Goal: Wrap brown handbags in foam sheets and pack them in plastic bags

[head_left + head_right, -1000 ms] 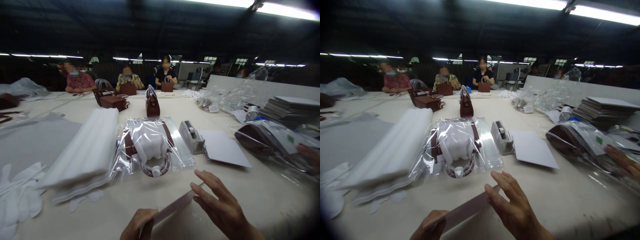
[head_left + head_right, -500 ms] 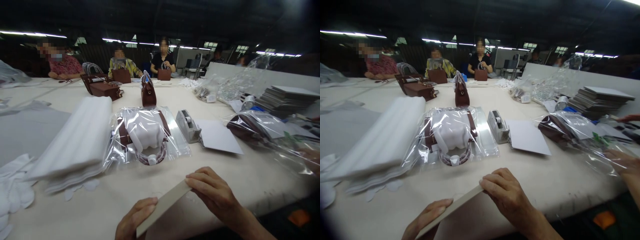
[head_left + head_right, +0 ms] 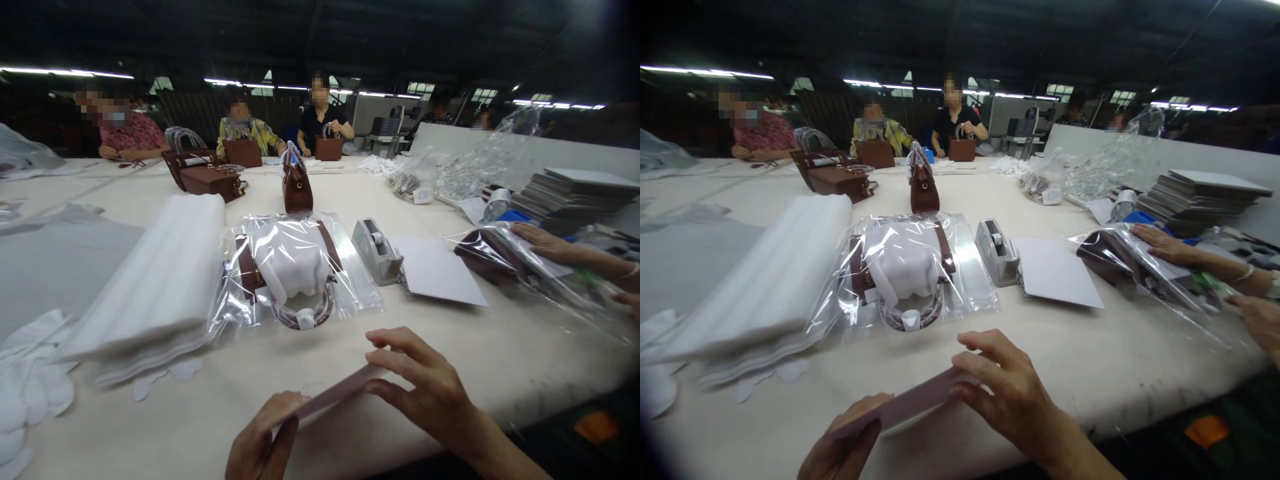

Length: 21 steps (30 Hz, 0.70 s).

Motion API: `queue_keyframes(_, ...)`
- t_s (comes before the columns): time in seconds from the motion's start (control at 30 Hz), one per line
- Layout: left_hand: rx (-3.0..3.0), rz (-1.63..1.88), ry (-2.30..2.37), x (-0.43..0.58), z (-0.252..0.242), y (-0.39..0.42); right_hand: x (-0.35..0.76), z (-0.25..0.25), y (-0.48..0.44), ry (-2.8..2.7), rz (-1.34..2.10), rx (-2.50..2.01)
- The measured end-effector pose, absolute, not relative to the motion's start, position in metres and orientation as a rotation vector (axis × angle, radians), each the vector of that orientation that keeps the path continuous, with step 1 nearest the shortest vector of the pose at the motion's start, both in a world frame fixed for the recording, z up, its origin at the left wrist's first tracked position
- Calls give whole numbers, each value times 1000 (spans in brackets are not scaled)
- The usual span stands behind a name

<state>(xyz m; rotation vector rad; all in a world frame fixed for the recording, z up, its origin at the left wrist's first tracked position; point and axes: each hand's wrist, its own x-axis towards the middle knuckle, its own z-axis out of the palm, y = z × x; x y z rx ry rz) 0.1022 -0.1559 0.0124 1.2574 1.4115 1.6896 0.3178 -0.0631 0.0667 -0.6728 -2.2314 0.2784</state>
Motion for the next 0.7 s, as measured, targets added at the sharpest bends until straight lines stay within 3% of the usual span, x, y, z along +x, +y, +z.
queue_keyframes(0.5,1337,1470,1484,92,-1,-165,313,63,-67,-2280,226,-657)
queue_keyframes(0.7,1547,1535,1312,95,6,-159,309,80,-70,-2344,-137,-636)
